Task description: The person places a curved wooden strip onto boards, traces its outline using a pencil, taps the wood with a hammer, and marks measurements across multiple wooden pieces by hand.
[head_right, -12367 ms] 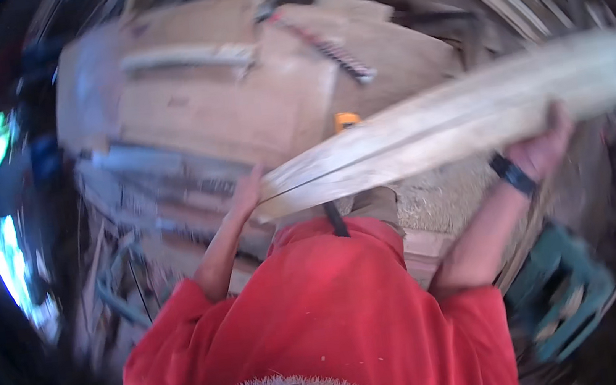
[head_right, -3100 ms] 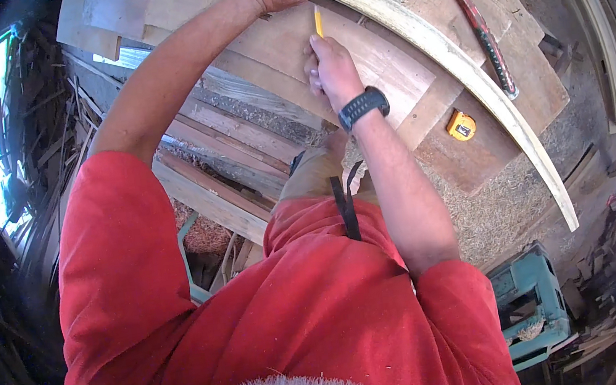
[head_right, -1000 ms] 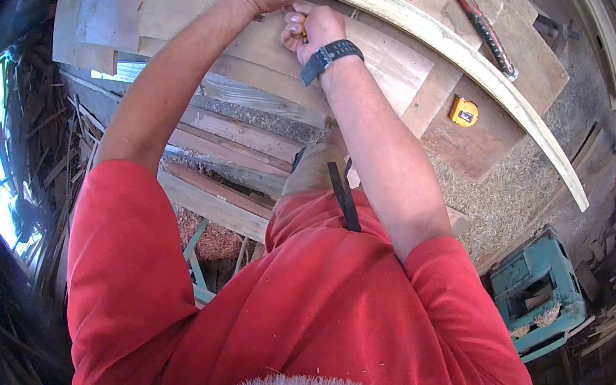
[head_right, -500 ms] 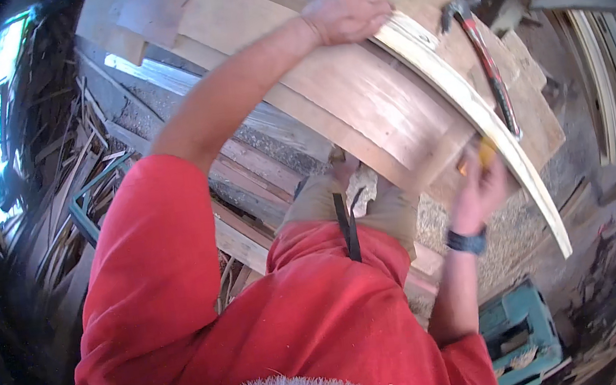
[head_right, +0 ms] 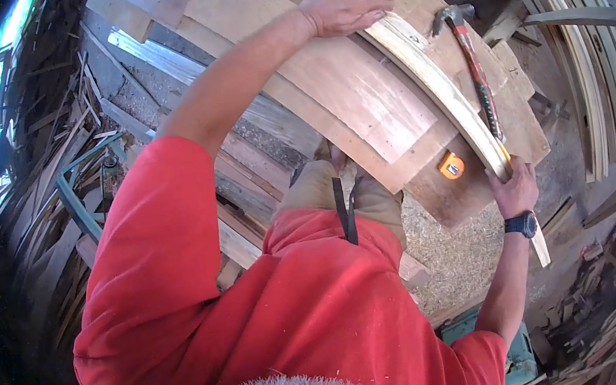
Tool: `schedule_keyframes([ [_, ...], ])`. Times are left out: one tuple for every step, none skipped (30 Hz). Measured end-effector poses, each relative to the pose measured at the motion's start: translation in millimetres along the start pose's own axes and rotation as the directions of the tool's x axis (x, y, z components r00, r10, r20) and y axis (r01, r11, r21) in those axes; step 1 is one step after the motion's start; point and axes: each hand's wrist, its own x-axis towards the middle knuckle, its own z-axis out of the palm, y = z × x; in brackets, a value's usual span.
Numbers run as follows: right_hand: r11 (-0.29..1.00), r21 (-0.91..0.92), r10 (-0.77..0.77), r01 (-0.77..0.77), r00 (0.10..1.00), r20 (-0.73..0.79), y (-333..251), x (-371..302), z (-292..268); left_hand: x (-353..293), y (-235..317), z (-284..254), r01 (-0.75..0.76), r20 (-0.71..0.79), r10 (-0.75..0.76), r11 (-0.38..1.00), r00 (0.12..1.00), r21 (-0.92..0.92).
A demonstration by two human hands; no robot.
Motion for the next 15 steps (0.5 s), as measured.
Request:
schedule_keyframes([
  [1.000,0.017,0.008,-0.007,1.000,-0.007,0,0,0,1,3,1,0.006,-0.004,-0.006,1.000,1.000,-0.006],
  [1.000,0.011,0.004,-0.004,1.000,-0.001,6,-1,-2,3,7,2,0.015,-0.176,-0.018,1.000,0.984,-0.023],
  [0.999,0.036,-0.031,0.033,0.999,-0.031,8,3,-3,-3,5,4,0.029,-0.344,-0.039,0.999,0.938,-0.032],
  [0.996,0.062,-0.063,0.066,0.996,-0.061,9,5,-5,-17,-6,12,0.040,-0.345,-0.048,0.999,0.937,-0.030],
  [0.995,0.058,-0.074,0.076,0.997,-0.039,12,6,-9,-38,-18,18,0.144,-0.534,-0.060,0.983,0.844,0.117],
  [0.994,0.058,-0.088,0.089,0.996,-0.033,10,9,-15,-59,-26,25,0.275,-0.697,-0.034,0.932,0.716,0.237],
  [0.996,0.029,-0.079,0.080,0.997,-0.014,12,5,-19,-64,-7,34,0.362,-0.776,-0.264,0.931,0.573,-0.050],
  [0.997,0.000,-0.071,0.071,0.997,0.003,14,-2,-22,-69,16,40,0.397,-0.770,-0.492,0.854,0.406,-0.337],
  [0.988,0.004,-0.153,0.154,0.986,-0.060,23,-8,-24,-85,23,47,0.401,-0.769,-0.497,0.851,0.402,-0.340],
  [0.987,0.001,-0.160,0.160,0.986,-0.055,30,-15,-27,-105,28,60,0.458,-0.695,-0.550,0.820,0.464,-0.343],
  [0.987,-0.016,-0.162,0.162,0.984,-0.072,37,-23,-29,-118,33,70,0.514,-0.612,-0.600,0.787,0.515,-0.340],
  [0.987,-0.035,-0.161,0.158,0.983,-0.090,44,-33,-33,-122,39,74,0.517,-0.610,-0.606,0.783,0.510,-0.346],
  [0.994,-0.065,-0.090,0.088,0.995,-0.036,49,-45,-38,-125,45,78,0.575,-0.553,-0.587,0.788,0.591,-0.222],
  [0.994,-0.070,-0.092,0.090,0.995,-0.032,58,-57,-40,-126,48,81,0.611,-0.482,-0.571,0.786,0.664,-0.090],
  [0.996,-0.059,-0.076,0.072,0.995,-0.070,66,-70,-42,-124,49,81,0.612,-0.482,-0.574,0.785,0.662,-0.096],
])
